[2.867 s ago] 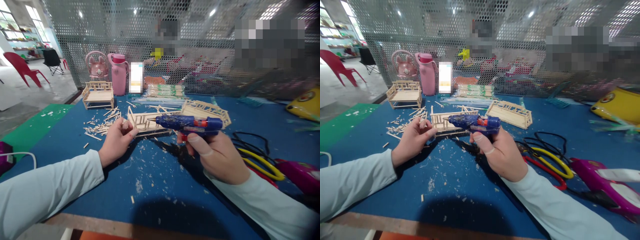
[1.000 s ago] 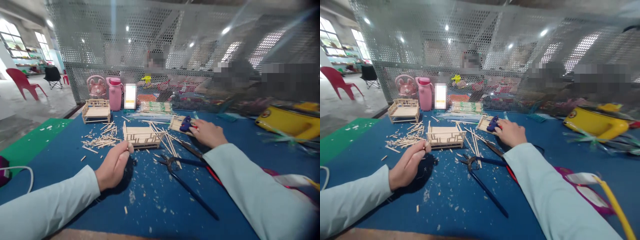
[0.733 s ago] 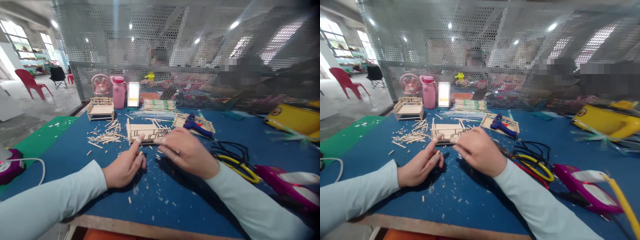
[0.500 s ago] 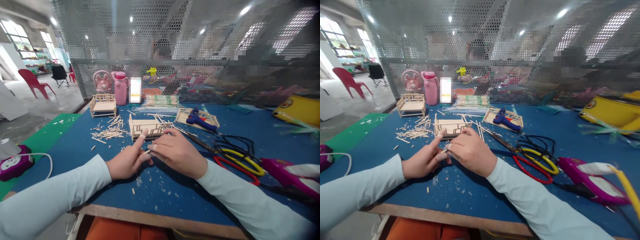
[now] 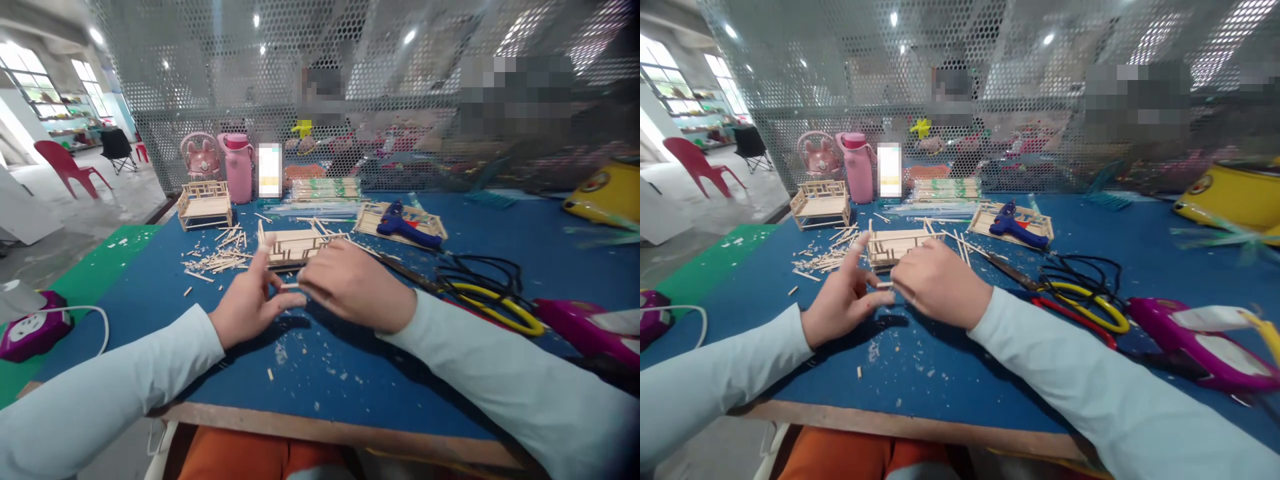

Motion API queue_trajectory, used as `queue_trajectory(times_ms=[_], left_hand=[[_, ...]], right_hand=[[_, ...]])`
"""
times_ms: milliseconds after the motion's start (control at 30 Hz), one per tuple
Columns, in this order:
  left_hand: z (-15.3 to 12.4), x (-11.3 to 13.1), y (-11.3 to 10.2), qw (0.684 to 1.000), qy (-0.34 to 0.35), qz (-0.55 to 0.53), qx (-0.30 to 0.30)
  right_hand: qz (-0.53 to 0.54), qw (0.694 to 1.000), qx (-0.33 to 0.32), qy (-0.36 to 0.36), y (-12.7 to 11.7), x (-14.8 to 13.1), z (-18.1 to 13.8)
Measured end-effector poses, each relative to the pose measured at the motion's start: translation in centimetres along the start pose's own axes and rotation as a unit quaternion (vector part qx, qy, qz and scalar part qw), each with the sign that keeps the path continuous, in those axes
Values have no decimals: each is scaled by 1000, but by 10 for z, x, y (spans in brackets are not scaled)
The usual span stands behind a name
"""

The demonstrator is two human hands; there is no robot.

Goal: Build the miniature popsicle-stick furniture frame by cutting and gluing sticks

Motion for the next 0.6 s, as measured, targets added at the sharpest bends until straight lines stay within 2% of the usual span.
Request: queue_trajectory(times_ms=[100, 167, 200, 333, 600], left_hand=[[2, 9, -40, 984, 60, -38, 164], [5, 9, -54, 971, 90, -65, 210], [9, 6, -56, 972, 92, -75, 205], [30, -9, -43, 987, 59, -90, 123], [37, -10, -40, 990, 70, -53, 114]], right_hand=[[-40, 997, 26, 57, 13, 27, -2], [-77, 992, 42, 90, 21, 38, -5], [-87, 990, 45, 102, 24, 41, -7], [-98, 986, 48, 123, 31, 39, -10], [-122, 984, 81, 101, 28, 34, -8]])
Point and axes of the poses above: each hand's wrist, its own z-axis towards the middle knuckle, its own y-axis out of the palm, x = y × z, the point moved 10 cm from there along z, towards the middle knuckle, and after that the axes turned 11 degrees about -z, right-handed, at the moved point
